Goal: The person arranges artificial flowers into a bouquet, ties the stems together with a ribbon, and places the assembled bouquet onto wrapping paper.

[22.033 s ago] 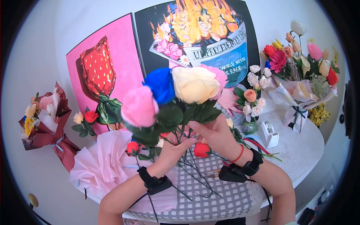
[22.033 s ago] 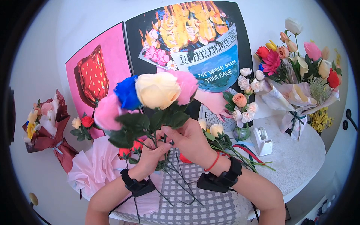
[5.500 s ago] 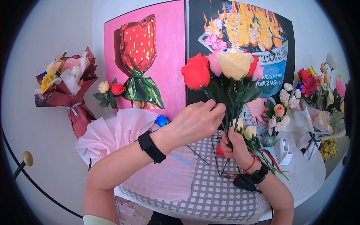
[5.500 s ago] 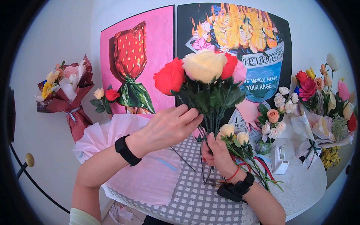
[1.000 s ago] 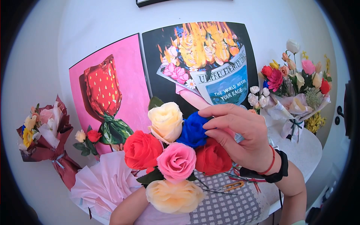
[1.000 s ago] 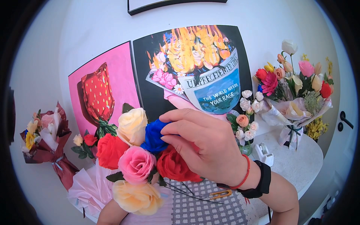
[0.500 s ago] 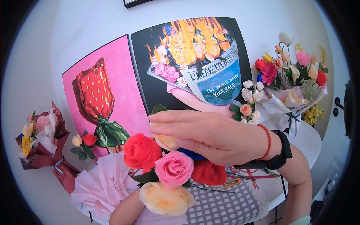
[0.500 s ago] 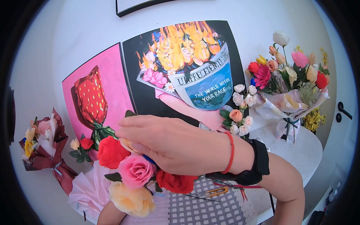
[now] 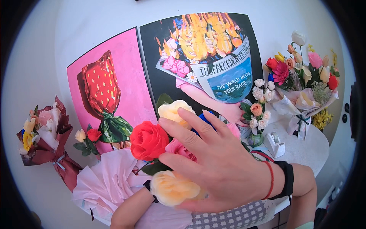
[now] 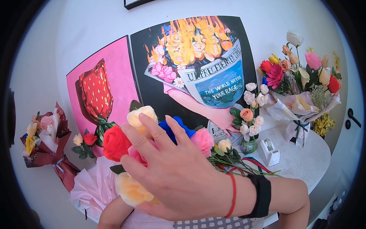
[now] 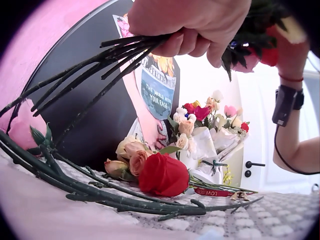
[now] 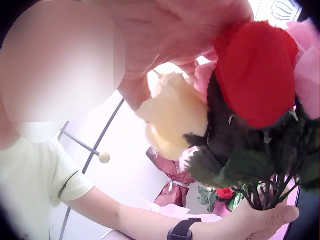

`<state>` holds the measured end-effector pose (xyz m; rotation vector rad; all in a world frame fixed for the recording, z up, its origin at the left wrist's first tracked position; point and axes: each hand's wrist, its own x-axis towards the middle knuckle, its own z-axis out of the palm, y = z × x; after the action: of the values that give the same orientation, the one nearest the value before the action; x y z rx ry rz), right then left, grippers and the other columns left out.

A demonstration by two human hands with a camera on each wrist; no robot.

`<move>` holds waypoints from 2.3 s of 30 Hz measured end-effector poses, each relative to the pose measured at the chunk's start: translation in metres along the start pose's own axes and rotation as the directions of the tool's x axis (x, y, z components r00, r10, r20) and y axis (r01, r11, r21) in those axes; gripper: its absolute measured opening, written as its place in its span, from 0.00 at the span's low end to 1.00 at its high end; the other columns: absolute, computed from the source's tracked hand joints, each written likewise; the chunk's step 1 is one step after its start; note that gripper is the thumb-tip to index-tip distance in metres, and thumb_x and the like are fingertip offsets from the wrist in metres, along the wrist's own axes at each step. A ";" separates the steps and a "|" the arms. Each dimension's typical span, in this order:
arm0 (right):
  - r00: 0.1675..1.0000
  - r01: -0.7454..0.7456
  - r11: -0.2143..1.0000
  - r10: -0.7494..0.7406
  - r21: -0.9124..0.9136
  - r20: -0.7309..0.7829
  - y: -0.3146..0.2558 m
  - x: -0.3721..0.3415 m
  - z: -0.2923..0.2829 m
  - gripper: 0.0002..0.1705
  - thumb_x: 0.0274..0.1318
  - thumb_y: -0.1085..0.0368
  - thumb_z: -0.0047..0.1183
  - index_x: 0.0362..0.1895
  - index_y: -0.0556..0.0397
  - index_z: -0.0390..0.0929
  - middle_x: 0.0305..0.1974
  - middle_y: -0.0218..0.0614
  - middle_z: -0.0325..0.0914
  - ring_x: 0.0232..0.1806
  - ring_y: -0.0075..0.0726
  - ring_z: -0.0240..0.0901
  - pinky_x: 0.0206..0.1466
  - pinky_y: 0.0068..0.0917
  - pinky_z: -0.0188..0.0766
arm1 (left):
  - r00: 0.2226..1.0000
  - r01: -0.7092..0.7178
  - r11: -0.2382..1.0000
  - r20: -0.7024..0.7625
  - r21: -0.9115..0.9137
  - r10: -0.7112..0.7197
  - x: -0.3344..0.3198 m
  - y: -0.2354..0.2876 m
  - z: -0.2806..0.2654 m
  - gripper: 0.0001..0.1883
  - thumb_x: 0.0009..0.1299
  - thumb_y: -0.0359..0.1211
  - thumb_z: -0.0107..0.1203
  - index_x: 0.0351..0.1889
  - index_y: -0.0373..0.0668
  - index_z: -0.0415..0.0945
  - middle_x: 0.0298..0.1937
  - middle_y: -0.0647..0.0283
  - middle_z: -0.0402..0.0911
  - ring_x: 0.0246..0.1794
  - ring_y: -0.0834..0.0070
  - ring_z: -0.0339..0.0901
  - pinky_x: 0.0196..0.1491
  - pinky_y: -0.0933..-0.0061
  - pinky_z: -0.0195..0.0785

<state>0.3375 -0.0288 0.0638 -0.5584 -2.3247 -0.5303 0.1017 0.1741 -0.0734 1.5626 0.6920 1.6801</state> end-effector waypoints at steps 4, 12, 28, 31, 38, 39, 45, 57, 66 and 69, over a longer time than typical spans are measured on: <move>0.999 -0.049 0.999 0.049 -0.016 0.000 0.002 0.000 0.004 0.27 0.29 0.58 0.59 0.41 0.49 0.70 0.59 0.51 0.54 0.61 0.60 0.49 0.58 0.52 0.47 | 0.999 -0.043 0.998 0.004 0.047 0.043 0.006 0.001 0.000 0.10 0.61 0.39 0.56 0.32 0.43 0.74 0.25 0.72 0.72 0.29 0.78 0.70 0.34 0.74 0.62; 0.986 0.124 0.988 -0.134 -0.094 -0.102 0.020 0.005 0.014 0.19 0.31 0.67 0.58 0.36 0.49 0.72 0.53 0.43 0.63 0.55 0.51 0.59 0.54 0.46 0.56 | 0.998 -0.064 0.990 0.035 0.129 0.060 0.000 -0.008 0.010 0.10 0.61 0.39 0.56 0.32 0.43 0.74 0.24 0.72 0.72 0.29 0.78 0.69 0.33 0.74 0.62; 0.612 -0.570 0.750 0.660 -0.336 0.435 0.123 -0.147 0.048 0.05 0.41 0.63 0.54 0.24 0.49 0.79 0.22 0.38 0.76 0.28 0.44 0.73 0.31 0.36 0.69 | 0.999 0.032 0.876 -0.006 0.481 -0.034 -0.033 0.057 0.074 0.15 0.60 0.45 0.57 0.25 0.41 0.77 0.18 0.72 0.72 0.18 0.85 0.67 0.25 0.81 0.60; 0.520 -0.599 0.714 0.691 -0.362 0.501 0.131 -0.165 0.059 0.05 0.41 0.63 0.53 0.24 0.48 0.79 0.22 0.38 0.76 0.29 0.43 0.74 0.32 0.37 0.69 | 0.999 0.035 0.935 0.008 0.352 -0.040 -0.033 0.059 0.078 0.16 0.59 0.44 0.59 0.24 0.39 0.76 0.19 0.72 0.72 0.19 0.86 0.66 0.25 0.82 0.60; 0.573 -0.705 0.704 0.633 -0.081 0.520 0.144 -0.173 0.058 0.07 0.42 0.63 0.56 0.28 0.51 0.79 0.25 0.38 0.77 0.29 0.39 0.74 0.32 0.33 0.68 | 1.000 0.013 0.974 0.017 0.228 -0.018 -0.033 0.060 0.081 0.14 0.60 0.41 0.59 0.26 0.38 0.75 0.22 0.73 0.72 0.22 0.86 0.65 0.27 0.82 0.59; 0.570 -0.708 0.702 0.635 -0.081 0.521 0.142 -0.169 0.056 0.07 0.42 0.63 0.56 0.28 0.51 0.79 0.25 0.38 0.77 0.29 0.39 0.74 0.32 0.33 0.68 | 0.998 0.052 0.970 0.022 0.237 -0.059 -0.033 0.061 0.081 0.14 0.60 0.40 0.59 0.28 0.37 0.75 0.23 0.73 0.72 0.23 0.86 0.66 0.28 0.82 0.60; 0.328 -0.773 0.555 0.765 -0.307 0.555 0.151 -0.172 0.061 0.06 0.41 0.63 0.55 0.25 0.52 0.79 0.24 0.41 0.76 0.30 0.45 0.74 0.35 0.36 0.69 | 0.992 0.078 0.989 0.093 0.128 -0.091 -0.031 0.059 0.077 0.12 0.60 0.39 0.59 0.29 0.38 0.75 0.25 0.73 0.72 0.23 0.87 0.66 0.28 0.83 0.59; 0.546 -0.671 0.375 0.834 0.640 0.084 0.141 -0.130 0.019 0.06 0.56 0.67 0.46 0.30 0.55 0.65 0.21 0.27 0.70 0.16 0.18 0.68 0.15 0.15 0.60 | 0.984 0.144 0.986 -0.098 -0.079 -0.151 -0.026 0.070 0.090 0.08 0.62 0.29 0.55 0.25 0.47 0.66 0.17 0.79 0.58 0.13 0.90 0.47 0.16 0.84 0.35; 0.639 -0.353 0.361 0.767 0.863 -0.059 0.105 -0.055 0.075 0.05 0.54 0.70 0.48 0.33 0.54 0.65 0.28 0.32 0.74 0.24 0.23 0.74 0.20 0.14 0.65 | 0.996 0.075 0.987 -0.035 -0.145 -0.081 -0.022 0.057 0.082 0.08 0.63 0.29 0.53 0.26 0.47 0.63 0.16 0.78 0.55 0.12 0.89 0.46 0.16 0.83 0.36; 0.634 -0.279 0.301 0.771 0.912 -0.061 0.084 -0.036 0.102 0.04 0.54 0.73 0.47 0.34 0.55 0.66 0.29 0.34 0.75 0.27 0.23 0.75 0.22 0.13 0.67 | 0.995 0.096 0.987 0.022 -0.128 -0.094 -0.025 0.053 0.079 0.09 0.63 0.28 0.52 0.26 0.45 0.62 0.16 0.76 0.53 0.12 0.88 0.45 0.17 0.82 0.36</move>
<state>0.3523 0.0838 -0.0126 -0.5765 -1.4038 0.7593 0.1722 0.1156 -0.0370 1.4291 0.6275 1.6077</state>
